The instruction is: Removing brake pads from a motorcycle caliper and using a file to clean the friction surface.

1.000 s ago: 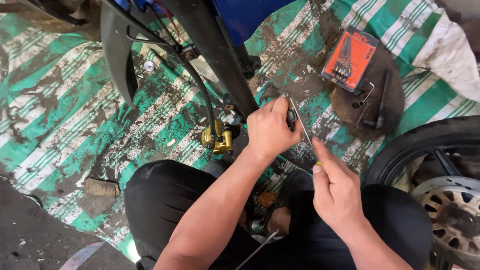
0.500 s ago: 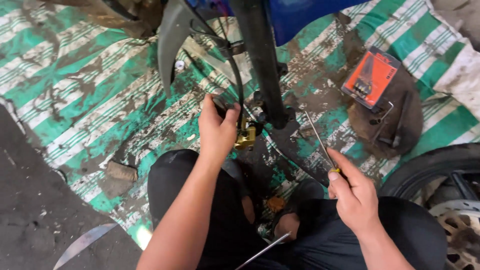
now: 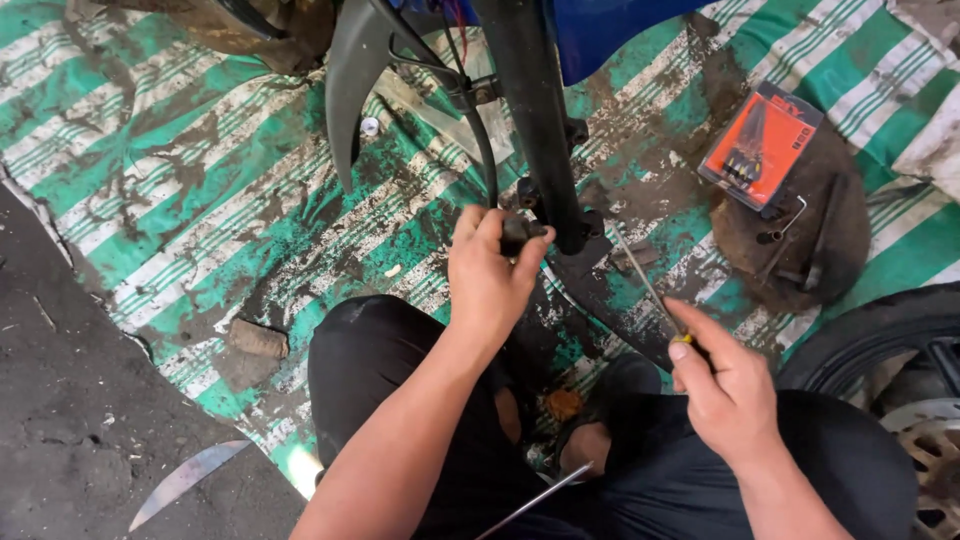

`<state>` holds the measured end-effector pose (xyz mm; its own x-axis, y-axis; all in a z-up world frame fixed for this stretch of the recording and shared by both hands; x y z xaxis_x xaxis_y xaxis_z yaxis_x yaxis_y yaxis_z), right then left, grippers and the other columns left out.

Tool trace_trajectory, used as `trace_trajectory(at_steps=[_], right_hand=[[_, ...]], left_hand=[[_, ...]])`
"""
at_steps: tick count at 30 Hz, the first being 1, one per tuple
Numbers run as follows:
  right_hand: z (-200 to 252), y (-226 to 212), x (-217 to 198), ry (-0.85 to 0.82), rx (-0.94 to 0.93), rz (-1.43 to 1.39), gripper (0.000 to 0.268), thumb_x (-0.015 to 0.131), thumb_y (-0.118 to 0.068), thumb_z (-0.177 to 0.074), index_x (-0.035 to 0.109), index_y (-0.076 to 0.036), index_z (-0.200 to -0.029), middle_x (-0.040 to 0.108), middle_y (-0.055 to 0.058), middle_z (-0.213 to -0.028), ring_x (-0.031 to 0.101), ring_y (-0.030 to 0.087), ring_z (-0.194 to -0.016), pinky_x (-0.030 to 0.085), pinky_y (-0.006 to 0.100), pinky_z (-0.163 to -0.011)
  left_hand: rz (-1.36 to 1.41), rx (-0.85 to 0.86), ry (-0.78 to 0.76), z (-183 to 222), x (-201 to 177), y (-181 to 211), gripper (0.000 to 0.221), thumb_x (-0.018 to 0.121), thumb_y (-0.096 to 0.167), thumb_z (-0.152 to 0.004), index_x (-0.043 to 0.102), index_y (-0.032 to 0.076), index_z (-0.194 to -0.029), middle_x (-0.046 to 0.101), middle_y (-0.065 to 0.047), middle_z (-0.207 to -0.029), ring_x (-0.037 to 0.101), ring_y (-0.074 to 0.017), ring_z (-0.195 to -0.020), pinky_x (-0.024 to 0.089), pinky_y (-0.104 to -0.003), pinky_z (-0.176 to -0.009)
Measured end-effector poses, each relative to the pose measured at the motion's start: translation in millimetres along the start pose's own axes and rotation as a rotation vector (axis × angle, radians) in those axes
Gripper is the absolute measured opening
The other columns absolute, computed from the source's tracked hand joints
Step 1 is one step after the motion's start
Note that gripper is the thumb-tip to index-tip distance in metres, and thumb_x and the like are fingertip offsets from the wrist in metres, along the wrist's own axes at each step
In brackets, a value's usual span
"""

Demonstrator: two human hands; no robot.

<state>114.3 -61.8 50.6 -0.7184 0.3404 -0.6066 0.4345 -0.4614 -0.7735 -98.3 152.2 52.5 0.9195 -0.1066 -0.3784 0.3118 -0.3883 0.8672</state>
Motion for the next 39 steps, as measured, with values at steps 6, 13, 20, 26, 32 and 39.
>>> trace_trajectory(at_steps=[6,13,20,26,32,39], right_hand=[[0.0,14.0,-7.1,0.029,0.013,-0.177,0.052,0.058,-0.002,-0.104,0.065,0.003,-0.155,0.07,0.011,-0.089,0.063,0.02,-0.065,0.049,0.031,-0.064],[-0.6,35.9,2.9,-0.022,0.042,-0.615,0.05,0.053,0.003,-0.106,0.061,0.008,-0.155,0.064,0.013,-0.091,0.049,0.017,-0.066,0.05,0.033,-0.063],[9.9,6.8,-6.8,0.005,0.025,-0.33,0.051,0.059,-0.001,-0.103,0.065,0.008,-0.153,0.071,0.012,-0.093,0.063,0.021,-0.068,0.053,0.032,-0.064],[22.7,-36.5,-17.7,0.015,-0.163,0.016,0.049,0.066,-0.003,-0.099,0.074,-0.006,-0.147,0.069,0.002,-0.063,0.055,0.014,-0.051,0.045,0.028,-0.052],[37.0,-56.8,-25.5,0.089,-0.308,0.103,0.044,0.069,0.003,-0.094,0.075,0.003,-0.137,0.084,0.017,-0.13,0.085,0.023,-0.097,0.061,0.03,-0.082],[39.8,-65.4,-17.7,0.081,-0.363,0.127,0.045,0.069,0.003,-0.092,0.075,0.006,-0.136,0.084,0.019,-0.127,0.084,0.022,-0.088,0.062,0.03,-0.076]], left_hand=[[0.477,-0.203,-0.168,4.1,16.5,-6.5,0.016,0.086,0.005,-0.092,0.07,0.002,-0.097,0.067,-0.004,-0.082,0.061,-0.0145,-0.067,0.052,-0.028,-0.063],[0.632,-0.357,-0.267,16.2,40.5,-12.1,0.02,0.089,0.01,-0.093,0.081,0.002,-0.11,0.078,-0.002,-0.079,0.068,-0.0094,-0.066,0.058,-0.026,-0.063],[0.931,-0.394,-0.496,23.6,53.2,-5.8,0.026,0.068,0.003,-0.105,0.072,0.002,-0.13,0.069,-0.004,-0.096,0.071,-0.0161,-0.088,0.055,-0.03,-0.085],[0.718,-0.307,-0.722,25.1,44.0,21.4,0.023,0.07,0.025,-0.108,0.072,0.003,-0.113,0.079,-0.005,-0.079,0.064,-0.0112,-0.06,0.051,-0.024,-0.056],[0.849,-0.322,-0.782,29.9,40.8,26.5,0.025,0.077,0.018,-0.104,0.079,-0.004,-0.116,0.067,-0.001,-0.074,0.06,-0.011,-0.065,0.05,-0.025,-0.063],[0.966,-0.42,-0.766,34.6,39.7,25.5,0.016,0.075,0.016,-0.105,0.075,0.0,-0.108,0.063,-0.001,-0.073,0.057,-0.0119,-0.062,0.047,-0.026,-0.058]])
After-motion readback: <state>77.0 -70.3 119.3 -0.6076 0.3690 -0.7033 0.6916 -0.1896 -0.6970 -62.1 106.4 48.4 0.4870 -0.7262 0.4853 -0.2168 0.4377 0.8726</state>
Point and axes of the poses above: each hand's wrist, its own z-axis away from the middle knuckle, its own x-axis out of the palm, y = z × x, the point moved 7 cm from there along -z, towards the middle knuckle
